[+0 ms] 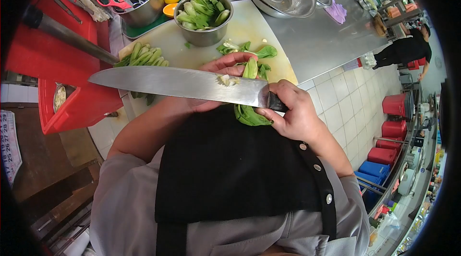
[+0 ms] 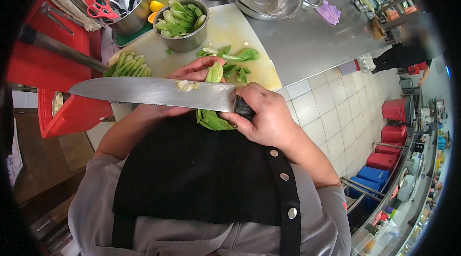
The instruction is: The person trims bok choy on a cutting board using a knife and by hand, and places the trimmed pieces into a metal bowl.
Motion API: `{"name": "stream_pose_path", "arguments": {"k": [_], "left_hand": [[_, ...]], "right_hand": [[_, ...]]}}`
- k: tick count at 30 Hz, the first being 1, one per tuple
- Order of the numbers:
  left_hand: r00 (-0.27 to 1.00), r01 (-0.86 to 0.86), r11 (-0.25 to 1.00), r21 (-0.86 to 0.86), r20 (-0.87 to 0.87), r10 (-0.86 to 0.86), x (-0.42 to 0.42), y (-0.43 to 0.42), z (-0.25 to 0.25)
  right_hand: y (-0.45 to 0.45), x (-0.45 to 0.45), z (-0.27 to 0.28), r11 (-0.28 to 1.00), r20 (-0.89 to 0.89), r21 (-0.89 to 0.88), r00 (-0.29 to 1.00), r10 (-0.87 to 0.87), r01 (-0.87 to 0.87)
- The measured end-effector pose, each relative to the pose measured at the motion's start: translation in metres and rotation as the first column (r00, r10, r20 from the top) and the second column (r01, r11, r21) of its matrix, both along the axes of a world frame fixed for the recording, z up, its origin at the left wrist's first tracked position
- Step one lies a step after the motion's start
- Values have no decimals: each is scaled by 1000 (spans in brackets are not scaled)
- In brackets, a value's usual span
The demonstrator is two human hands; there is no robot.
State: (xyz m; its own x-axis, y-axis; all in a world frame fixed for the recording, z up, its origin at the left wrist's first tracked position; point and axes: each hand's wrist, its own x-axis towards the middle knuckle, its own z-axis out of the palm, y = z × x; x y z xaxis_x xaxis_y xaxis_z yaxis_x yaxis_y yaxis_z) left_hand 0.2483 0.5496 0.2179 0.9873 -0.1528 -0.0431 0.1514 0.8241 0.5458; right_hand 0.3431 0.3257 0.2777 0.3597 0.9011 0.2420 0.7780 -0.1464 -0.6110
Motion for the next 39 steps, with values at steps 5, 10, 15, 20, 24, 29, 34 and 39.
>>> {"name": "stream_pose_path", "arguments": {"k": [5, 10, 15, 20, 24, 29, 34, 39], "left_hand": [[999, -3, 986, 165, -39, 9, -2, 4, 8], [1000, 8, 997, 81, -14, -7, -1, 4, 5], [998, 9, 1000, -16, 57, -8, -1, 2, -5], [999, 25, 999, 35, 32, -26, -2, 4, -3], [991, 65, 998, -13, 121, -63, -5, 7, -6], [989, 71, 997, -5, 130, -70, -6, 6, -11], [994, 44, 999, 23, 100, -46, -7, 5, -6], [998, 35, 998, 43, 56, -37, -9, 3, -6]], "right_hand": [[-1, 0, -1, 997, -66, 30, 995, 74, -72], [0, 0, 2, 1000, -7, 5, 1000, 24, -24], [2, -1, 1, 999, 10, 46, 1000, 3, -4], [2, -2, 2, 999, 53, 21, 998, -39, 38], [2, -1, -1, 996, 56, 55, 996, -66, 63], [0, -1, -1, 996, 58, 54, 995, -75, 72], [-3, -1, 0, 994, 79, 53, 992, -98, 94], [-6, 2, -5, 993, 74, 52, 991, -110, 107]]}}
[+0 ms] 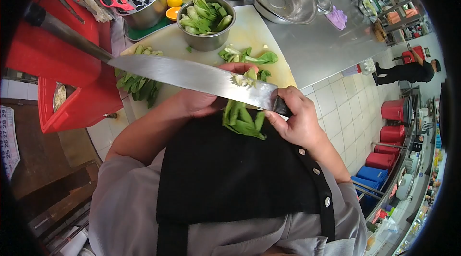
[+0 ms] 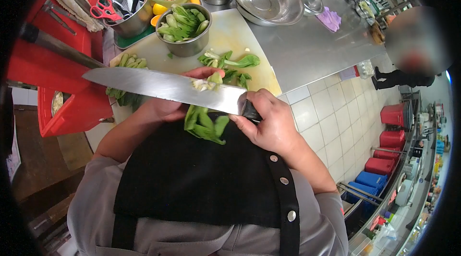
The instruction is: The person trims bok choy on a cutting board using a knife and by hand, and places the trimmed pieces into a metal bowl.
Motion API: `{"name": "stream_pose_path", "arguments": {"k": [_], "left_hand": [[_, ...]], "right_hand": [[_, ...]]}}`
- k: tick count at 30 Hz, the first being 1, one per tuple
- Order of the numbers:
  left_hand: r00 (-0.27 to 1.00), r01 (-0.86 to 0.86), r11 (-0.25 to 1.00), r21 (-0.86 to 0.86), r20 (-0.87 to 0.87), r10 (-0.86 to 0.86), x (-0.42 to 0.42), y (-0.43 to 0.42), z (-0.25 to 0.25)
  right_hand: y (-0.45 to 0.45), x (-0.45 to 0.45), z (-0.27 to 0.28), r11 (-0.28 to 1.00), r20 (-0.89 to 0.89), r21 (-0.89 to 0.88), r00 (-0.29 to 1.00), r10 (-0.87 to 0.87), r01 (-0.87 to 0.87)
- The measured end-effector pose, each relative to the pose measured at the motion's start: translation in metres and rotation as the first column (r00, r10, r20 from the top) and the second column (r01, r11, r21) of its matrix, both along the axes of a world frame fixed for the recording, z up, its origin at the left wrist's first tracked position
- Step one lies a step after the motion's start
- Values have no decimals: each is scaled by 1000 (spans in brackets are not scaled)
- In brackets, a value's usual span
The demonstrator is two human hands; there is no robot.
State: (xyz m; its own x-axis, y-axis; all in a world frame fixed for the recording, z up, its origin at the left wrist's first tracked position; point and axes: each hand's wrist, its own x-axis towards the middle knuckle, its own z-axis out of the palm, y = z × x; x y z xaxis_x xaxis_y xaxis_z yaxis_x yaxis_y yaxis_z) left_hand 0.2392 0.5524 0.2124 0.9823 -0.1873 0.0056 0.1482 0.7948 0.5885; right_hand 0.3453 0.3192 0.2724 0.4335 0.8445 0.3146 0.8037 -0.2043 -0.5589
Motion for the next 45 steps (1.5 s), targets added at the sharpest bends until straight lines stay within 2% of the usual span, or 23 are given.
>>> {"name": "stream_pose_path", "arguments": {"k": [1, 4, 5, 9, 13, 15, 18, 20, 25, 27, 29, 32, 35, 38, 42, 45], "left_hand": [[1000, -7, 1000, -7, -2, 7, -1, 0, 2], [997, -15, 976, 216, -75, 32, -7, 3, 11], [997, -25, 998, 56, -68, 29, -5, 1, 10], [997, -2, 997, 74, -82, 9, -5, 9, 8], [992, -6, 992, 124, -122, 22, -2, 11, 6], [993, 9, 980, 197, -116, 15, -1, 12, 4], [997, -74, 971, 226, 16, 72, -1, 6, 7], [996, -46, 976, 213, 79, 30, 2, 8, 1], [988, -42, 956, 289, 154, -3, 0, 13, -1], [993, -16, 964, 265, 118, -16, 0, 14, -1], [998, 44, 982, 182, 28, -50, 1, 14, 1], [994, 27, 988, 154, 101, -43, 1, 12, 1], [994, -75, 990, 122, 90, 64, -1, 5, 7], [998, 29, 994, 103, 58, -35, -1, 11, 7], [999, 10, 984, 181, 28, -16, -3, 8, 10], [999, 5, 971, 237, 46, -16, -4, 9, 11]], "right_hand": [[-1, 1, -2, 1000, -14, -4, 1000, -17, 17], [-5, 4, -9, 999, -57, 8, 998, -40, 40], [-6, 5, -10, 999, -71, 17, 997, -43, 44], [-2, 6, -2, 989, -170, -24, 974, -148, 146], [-4, 12, 1, 985, -342, -67, 924, -171, 157], [-4, 11, 0, 996, -306, -35, 948, -88, 81], [2, 3, 4, 999, -208, -43, 978, 10, -20], [6, -2, 6, 995, -170, -77, 984, 56, -70], [12, -2, 4, 996, -38, -51, 996, 77, -79], [12, -1, 4, 997, 36, -31, 997, 74, -73], [12, -1, 5, 997, 49, -47, 997, 65, -63], [11, -1, 3, 998, 64, -22, 997, 52, -51], [10, -2, 4, 999, 42, -17, 998, 38, -37], [8, -2, 3, 1000, 17, -28, 1000, 10, -10], [4, 2, -5, 1000, -67, 0, 998, -16, 16], [5, 1, 3, 1000, -128, 3, 991, 25, -25]]}}
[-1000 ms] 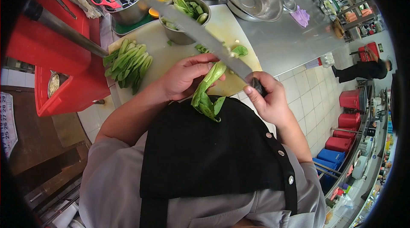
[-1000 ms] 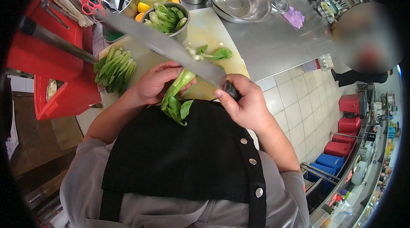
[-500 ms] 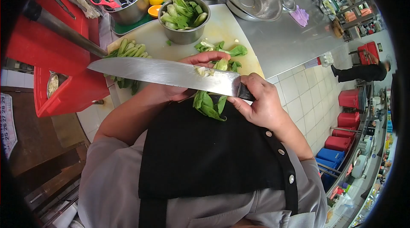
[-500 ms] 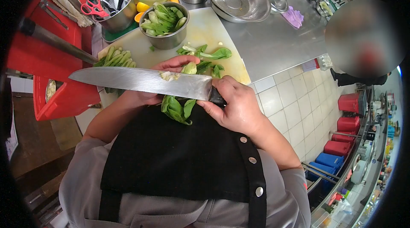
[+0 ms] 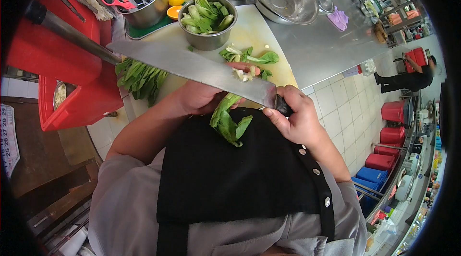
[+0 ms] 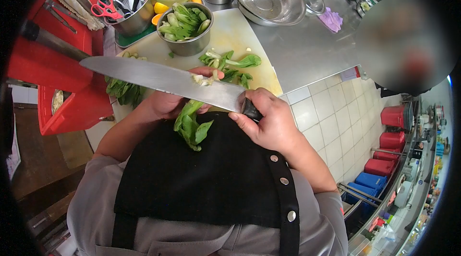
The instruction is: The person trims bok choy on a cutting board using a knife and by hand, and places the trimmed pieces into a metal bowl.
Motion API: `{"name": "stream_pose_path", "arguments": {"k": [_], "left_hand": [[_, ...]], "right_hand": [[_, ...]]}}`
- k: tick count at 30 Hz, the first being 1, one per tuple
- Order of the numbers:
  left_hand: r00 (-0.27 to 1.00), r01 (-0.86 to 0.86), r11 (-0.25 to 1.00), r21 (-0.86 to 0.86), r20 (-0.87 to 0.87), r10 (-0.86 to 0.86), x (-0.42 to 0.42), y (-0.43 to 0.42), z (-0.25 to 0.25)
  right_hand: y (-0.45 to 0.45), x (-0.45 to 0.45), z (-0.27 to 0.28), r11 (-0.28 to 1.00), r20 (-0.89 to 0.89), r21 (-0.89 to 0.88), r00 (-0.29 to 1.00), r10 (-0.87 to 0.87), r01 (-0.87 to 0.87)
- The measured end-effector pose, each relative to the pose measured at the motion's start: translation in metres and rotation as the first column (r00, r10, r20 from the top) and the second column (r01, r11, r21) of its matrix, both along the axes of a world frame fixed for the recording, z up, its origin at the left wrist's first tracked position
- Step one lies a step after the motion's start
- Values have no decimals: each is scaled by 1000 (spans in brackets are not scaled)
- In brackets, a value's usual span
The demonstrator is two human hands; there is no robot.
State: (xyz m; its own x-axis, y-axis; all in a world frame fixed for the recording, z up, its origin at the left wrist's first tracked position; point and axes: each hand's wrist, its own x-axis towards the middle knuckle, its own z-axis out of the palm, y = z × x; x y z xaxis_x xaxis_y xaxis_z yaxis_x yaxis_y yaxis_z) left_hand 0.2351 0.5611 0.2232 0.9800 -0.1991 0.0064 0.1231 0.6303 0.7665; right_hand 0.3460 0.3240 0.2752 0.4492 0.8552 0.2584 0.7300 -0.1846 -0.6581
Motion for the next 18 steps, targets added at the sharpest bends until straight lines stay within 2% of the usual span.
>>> {"name": "stream_pose_path", "arguments": {"k": [2, 5, 7, 10, 13, 18], "left_hand": [[998, -64, 998, -1, 22, 64, -1, -3, 2], [998, -33, 999, 7, 57, 32, 1, -2, 0], [994, -25, 998, 60, 111, 18, 2, 3, 3], [983, -100, 979, 176, 173, 69, 2, 7, 2], [968, -158, 969, 190, 226, 113, 1, 7, -2], [992, -70, 952, 297, 122, 34, -2, 16, 13]], "right_hand": [[0, -2, 2, 999, -6, -35, 1000, 10, -10], [0, -2, 6, 999, -11, -44, 1000, 20, -21], [0, -2, 6, 998, -26, -46, 999, 33, -34], [-3, -1, 5, 997, -54, -58, 998, 43, -46], [-2, -3, 5, 999, -65, -43, 997, 30, -32], [-5, -3, 1, 998, -151, -62, 988, -37, 28]]}}
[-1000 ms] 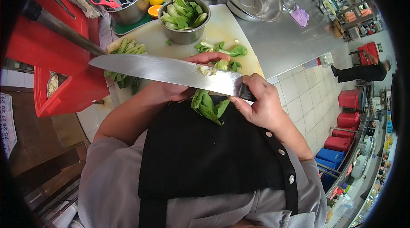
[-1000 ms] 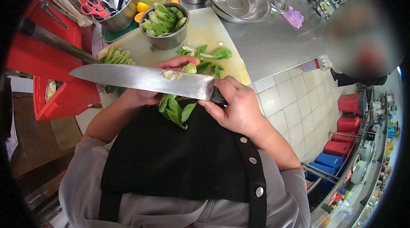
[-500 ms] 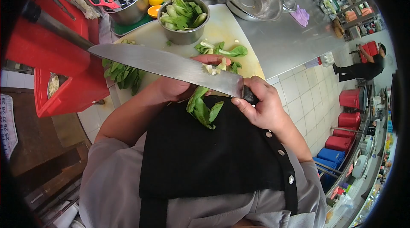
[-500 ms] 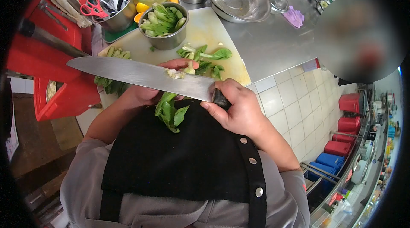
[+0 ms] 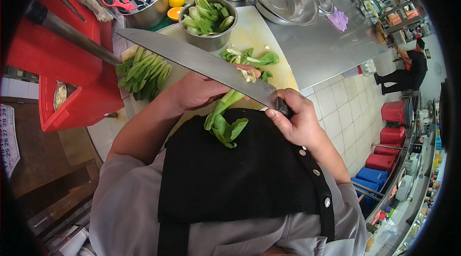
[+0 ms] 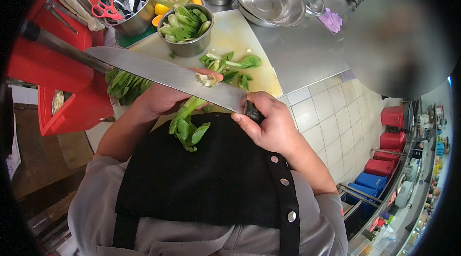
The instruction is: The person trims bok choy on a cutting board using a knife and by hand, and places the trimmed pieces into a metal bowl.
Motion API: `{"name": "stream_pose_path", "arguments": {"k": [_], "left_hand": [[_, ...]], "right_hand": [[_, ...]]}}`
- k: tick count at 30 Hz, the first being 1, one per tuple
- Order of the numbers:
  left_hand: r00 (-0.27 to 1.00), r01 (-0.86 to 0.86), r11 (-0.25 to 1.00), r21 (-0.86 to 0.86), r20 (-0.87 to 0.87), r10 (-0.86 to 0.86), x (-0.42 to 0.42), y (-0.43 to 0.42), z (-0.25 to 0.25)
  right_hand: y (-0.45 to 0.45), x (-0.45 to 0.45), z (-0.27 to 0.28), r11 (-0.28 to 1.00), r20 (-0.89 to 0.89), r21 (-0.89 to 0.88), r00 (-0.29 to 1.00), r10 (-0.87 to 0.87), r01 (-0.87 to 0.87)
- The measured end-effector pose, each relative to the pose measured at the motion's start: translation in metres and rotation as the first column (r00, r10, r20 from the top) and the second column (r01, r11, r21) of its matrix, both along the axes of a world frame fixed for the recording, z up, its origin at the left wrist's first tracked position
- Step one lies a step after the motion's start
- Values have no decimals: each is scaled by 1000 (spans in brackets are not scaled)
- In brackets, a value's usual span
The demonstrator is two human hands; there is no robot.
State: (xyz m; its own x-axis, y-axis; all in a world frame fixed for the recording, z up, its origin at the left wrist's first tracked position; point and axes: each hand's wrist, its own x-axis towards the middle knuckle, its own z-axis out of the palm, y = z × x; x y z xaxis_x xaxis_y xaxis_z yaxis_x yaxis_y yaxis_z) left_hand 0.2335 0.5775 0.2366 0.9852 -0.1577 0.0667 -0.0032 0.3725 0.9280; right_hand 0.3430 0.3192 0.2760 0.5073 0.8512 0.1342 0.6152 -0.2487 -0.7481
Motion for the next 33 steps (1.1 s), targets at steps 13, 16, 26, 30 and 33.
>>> {"name": "stream_pose_path", "arguments": {"k": [13, 16, 26, 30, 33], "left_hand": [[946, -184, 792, 583, -113, 303, -29, 70, -33], [869, -407, 625, 666, 72, 489, -43, 83, -32], [926, -72, 341, 937, -65, 373, -55, 50, -26], [884, -441, 258, 860, 366, 290, -40, 5, 0], [873, -473, 250, 845, 488, 5, -25, -16, 4]], "right_hand": [[-6, 19, -41, 938, 174, -200, 952, -251, 283], [-11, 19, -47, 925, 91, -213, 949, -301, 313], [-17, 22, -60, 944, 185, -184, 953, -239, 272], [-16, 19, -56, 947, 187, -208, 960, -210, 247], [-12, 16, -47, 939, 160, -256, 968, -192, 229]]}}
